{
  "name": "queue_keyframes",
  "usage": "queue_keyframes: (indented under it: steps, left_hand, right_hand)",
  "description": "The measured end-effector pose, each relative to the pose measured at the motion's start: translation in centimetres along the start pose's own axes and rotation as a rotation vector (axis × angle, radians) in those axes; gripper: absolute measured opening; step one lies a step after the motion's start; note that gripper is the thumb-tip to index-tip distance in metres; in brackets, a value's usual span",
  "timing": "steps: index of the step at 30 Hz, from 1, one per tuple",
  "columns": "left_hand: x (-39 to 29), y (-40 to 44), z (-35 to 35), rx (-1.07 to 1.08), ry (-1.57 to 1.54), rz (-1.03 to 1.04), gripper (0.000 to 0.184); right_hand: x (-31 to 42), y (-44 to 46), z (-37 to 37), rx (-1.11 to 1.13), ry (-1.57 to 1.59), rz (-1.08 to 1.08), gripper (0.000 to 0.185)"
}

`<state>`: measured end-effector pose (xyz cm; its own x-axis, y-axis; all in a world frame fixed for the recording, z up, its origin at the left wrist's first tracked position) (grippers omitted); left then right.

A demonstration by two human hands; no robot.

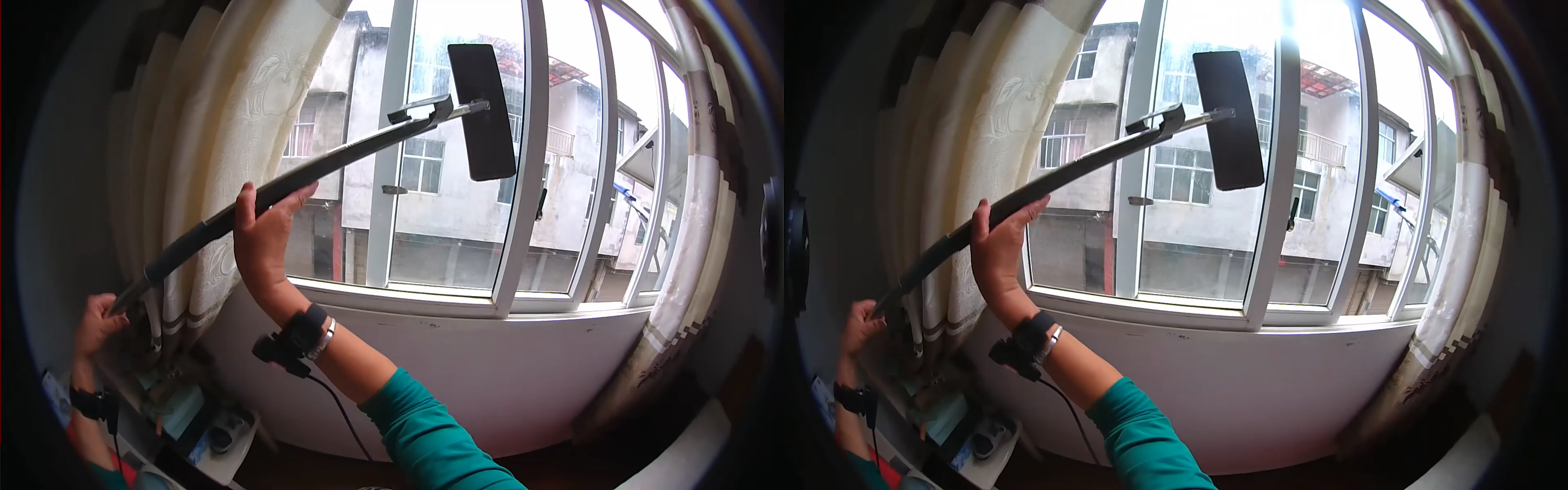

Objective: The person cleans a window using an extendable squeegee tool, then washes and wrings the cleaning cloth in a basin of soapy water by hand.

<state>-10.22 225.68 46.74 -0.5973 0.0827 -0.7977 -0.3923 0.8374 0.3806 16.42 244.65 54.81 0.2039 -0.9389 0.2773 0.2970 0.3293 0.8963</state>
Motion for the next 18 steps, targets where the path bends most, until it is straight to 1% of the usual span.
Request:
queue_keyframes:
  steps: [2, 4, 6, 7, 8, 9, 10, 11, 12, 13, 14, 16, 17, 18]
  left_hand:
    - [-2.1, 2.0, -0.8, 0.013, -0.015, 0.119, 0.047]
    - [-5.5, 4.0, -1.2, 0.016, -0.033, 0.141, 0.045]
    - [-9.2, 6.1, -1.0, 0.014, -0.080, 0.178, 0.040]
    - [-11.1, 6.9, -0.5, -0.004, -0.114, 0.205, 0.038]
    - [-14.0, 7.3, 0.3, 0.024, -0.111, 0.223, 0.037]
    - [-16.2, 7.5, 0.9, 0.049, -0.109, 0.248, 0.036]
    - [-16.5, 9.4, 1.6, 0.045, -0.167, 0.324, 0.035]
    - [-16.9, 11.9, 2.5, 0.033, -0.228, 0.413, 0.034]
    - [-18.5, 12.4, 3.3, 0.079, -0.233, 0.400, 0.035]
    - [-20.4, 11.9, 4.9, 0.129, -0.233, 0.380, 0.035]
    - [-21.8, 11.7, 6.4, 0.106, -0.221, 0.339, 0.038]
    - [-20.8, 13.4, 7.6, 0.126, -0.265, 0.332, 0.043]
    - [-19.9, 14.8, 8.4, 0.133, -0.316, 0.340, 0.044]
    - [-18.2, 17.3, 9.9, 0.143, -0.375, 0.408, 0.046]
  right_hand:
    - [0.8, 3.3, 0.9, -0.049, 0.078, -0.041, 0.091]
    - [1.3, 8.1, 1.8, 0.040, 0.141, 0.009, 0.089]
    - [1.8, 13.0, 2.3, 0.003, -0.005, -0.149, 0.091]
    - [0.1, 16.8, 3.7, -0.212, -0.292, -0.368, 0.090]
    - [-1.5, 20.0, 5.4, -0.435, -0.574, -0.585, 0.089]
    - [-0.6, 22.6, 4.8, -0.200, -0.371, -0.371, 0.087]
    - [0.8, 25.2, 3.3, 0.041, -0.170, -0.167, 0.085]
    - [1.2, 27.2, 2.5, 0.070, -0.160, -0.169, 0.084]
    - [1.7, 29.4, 2.0, 0.101, -0.144, -0.180, 0.084]
    - [2.9, 31.0, 1.2, 0.176, -0.138, -0.128, 0.088]
    - [3.3, 31.6, 0.5, 0.247, -0.140, -0.058, 0.093]
    - [2.4, 31.9, 0.6, 0.255, -0.255, -0.002, 0.093]
    - [1.5, 31.4, 0.6, 0.188, -0.283, -0.030, 0.088]
    - [0.8, 31.1, 0.9, 0.127, -0.308, -0.066, 0.084]
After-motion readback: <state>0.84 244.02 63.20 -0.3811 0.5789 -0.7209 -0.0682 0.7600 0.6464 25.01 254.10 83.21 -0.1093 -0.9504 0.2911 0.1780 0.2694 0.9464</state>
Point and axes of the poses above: each hand's wrist, its own y-axis towards the middle knuckle, its own z-axis out of the palm, x = y × z, the point moved 2 cm from there along y, towards the middle knuckle, and after that the axes turned 14 degrees about -z, right-handed, at the moved point
